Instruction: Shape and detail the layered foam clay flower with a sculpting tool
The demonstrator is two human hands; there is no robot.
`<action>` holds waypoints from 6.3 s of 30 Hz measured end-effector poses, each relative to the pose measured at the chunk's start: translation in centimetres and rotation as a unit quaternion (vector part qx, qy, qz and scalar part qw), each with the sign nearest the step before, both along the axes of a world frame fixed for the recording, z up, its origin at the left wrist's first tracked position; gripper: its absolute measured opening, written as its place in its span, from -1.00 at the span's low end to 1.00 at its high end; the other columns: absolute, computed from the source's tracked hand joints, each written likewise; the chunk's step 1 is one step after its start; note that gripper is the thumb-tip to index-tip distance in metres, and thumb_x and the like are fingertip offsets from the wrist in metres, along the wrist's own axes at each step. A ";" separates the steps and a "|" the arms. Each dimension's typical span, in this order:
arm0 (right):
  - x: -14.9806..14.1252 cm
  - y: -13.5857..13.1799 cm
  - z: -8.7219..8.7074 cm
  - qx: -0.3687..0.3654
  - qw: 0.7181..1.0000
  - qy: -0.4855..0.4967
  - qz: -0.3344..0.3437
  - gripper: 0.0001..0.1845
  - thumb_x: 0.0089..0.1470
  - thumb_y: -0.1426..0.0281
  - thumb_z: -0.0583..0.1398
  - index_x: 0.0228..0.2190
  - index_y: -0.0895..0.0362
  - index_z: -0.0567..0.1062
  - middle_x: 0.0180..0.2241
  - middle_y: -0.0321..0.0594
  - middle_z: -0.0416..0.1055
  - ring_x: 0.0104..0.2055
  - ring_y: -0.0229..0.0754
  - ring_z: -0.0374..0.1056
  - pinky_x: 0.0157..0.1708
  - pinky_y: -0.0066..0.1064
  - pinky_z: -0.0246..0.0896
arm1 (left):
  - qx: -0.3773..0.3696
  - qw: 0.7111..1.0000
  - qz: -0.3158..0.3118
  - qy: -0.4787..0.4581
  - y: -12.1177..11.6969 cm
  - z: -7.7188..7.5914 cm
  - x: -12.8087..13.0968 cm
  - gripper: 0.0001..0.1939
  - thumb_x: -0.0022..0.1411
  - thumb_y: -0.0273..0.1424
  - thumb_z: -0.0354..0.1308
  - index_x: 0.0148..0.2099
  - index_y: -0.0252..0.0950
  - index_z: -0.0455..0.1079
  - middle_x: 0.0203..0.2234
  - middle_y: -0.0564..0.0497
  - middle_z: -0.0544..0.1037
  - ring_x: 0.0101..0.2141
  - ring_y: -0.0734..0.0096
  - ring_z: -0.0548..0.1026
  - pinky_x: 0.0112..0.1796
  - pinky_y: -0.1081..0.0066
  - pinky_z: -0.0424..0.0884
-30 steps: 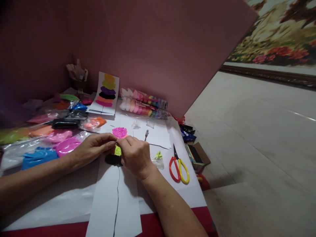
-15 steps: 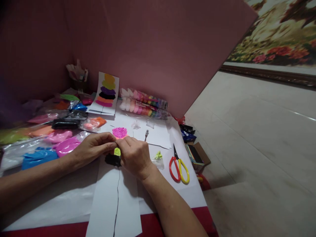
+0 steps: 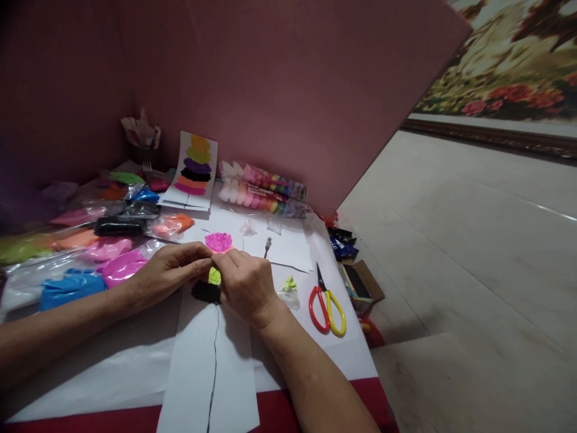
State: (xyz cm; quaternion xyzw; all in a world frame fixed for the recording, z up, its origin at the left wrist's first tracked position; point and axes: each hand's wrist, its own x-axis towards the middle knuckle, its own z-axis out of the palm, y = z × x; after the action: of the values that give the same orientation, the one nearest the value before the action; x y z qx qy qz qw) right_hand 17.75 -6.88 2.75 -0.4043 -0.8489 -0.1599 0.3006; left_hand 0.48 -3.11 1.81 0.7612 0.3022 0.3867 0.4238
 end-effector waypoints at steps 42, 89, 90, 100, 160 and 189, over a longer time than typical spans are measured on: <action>0.0 -0.1 0.0 -0.019 0.998 -0.018 -0.051 -0.80 0.17 0.47 0.03 -0.35 0.19 0.45 -0.47 -0.21 0.41 -0.44 -0.21 0.32 -0.47 -0.40 0.00 | 0.017 1.000 0.009 0.000 0.3 -0.5 0.2 -0.83 0.23 -0.34 0.06 -0.31 -0.32 0.40 -0.57 0.12 0.41 -0.52 0.50 0.38 -0.47 0.50 0.32; 0.1 0.0 -0.2 -0.054 0.995 -0.027 -0.078 -0.86 0.14 0.53 0.08 -0.26 0.19 0.42 -0.37 -0.18 0.49 -0.37 -0.19 0.40 -0.45 -0.40 0.05 | 0.040 0.999 0.027 0.007 0.0 -0.2 0.2 -0.84 0.25 -0.34 0.03 -0.31 -0.29 0.38 -0.56 0.12 0.42 -0.52 0.49 0.40 -0.48 0.50 0.34; 0.1 0.0 -0.2 -0.055 0.995 -0.028 -0.080 -0.85 0.13 0.54 0.08 -0.26 0.19 0.42 -0.37 -0.18 0.49 -0.37 -0.19 0.40 -0.45 -0.41 0.05 | 0.040 0.999 0.026 0.007 0.1 -0.3 0.2 -0.84 0.25 -0.34 0.03 -0.29 -0.30 0.38 -0.55 0.11 0.43 -0.52 0.48 0.41 -0.48 0.50 0.35; 0.0 -0.1 0.0 -0.078 0.992 -0.041 -0.092 -0.86 0.14 0.48 0.06 -0.31 0.19 0.43 -0.38 -0.19 0.48 -0.38 -0.18 0.37 -0.46 -0.38 -0.01 | 0.031 0.999 0.027 0.012 0.3 -0.4 0.2 -0.88 0.18 -0.39 0.09 -0.29 -0.31 0.41 -0.54 0.11 0.45 -0.50 0.48 0.40 -0.45 0.50 0.33; -0.1 -0.2 0.2 -0.095 0.989 -0.059 -0.094 -0.83 0.10 0.51 0.06 -0.30 0.17 0.44 -0.37 -0.19 0.47 -0.36 -0.17 0.37 -0.45 -0.39 -0.02 | 0.054 0.996 0.037 0.054 0.0 -0.1 0.1 -0.84 0.19 -0.38 0.04 -0.37 -0.33 0.39 -0.58 0.09 0.44 -0.54 0.49 0.36 -0.49 0.49 0.26; -0.1 -0.2 0.2 -0.109 0.985 -0.075 -0.108 -0.82 0.03 0.56 0.10 -0.29 0.16 0.42 -0.34 -0.19 0.48 -0.34 -0.17 0.37 -0.47 -0.38 -0.04 | 0.048 0.996 0.048 0.060 0.1 -0.3 0.2 -0.84 0.17 -0.36 0.06 -0.35 -0.30 0.42 -0.55 0.06 0.48 -0.49 0.43 0.40 -0.46 0.47 0.31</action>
State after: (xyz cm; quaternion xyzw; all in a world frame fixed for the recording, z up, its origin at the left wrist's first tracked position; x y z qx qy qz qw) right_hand 17.61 -7.04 2.92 -0.5110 -0.8325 -0.1281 0.1714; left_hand 0.69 -2.98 1.47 0.7873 0.3443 0.3740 0.3490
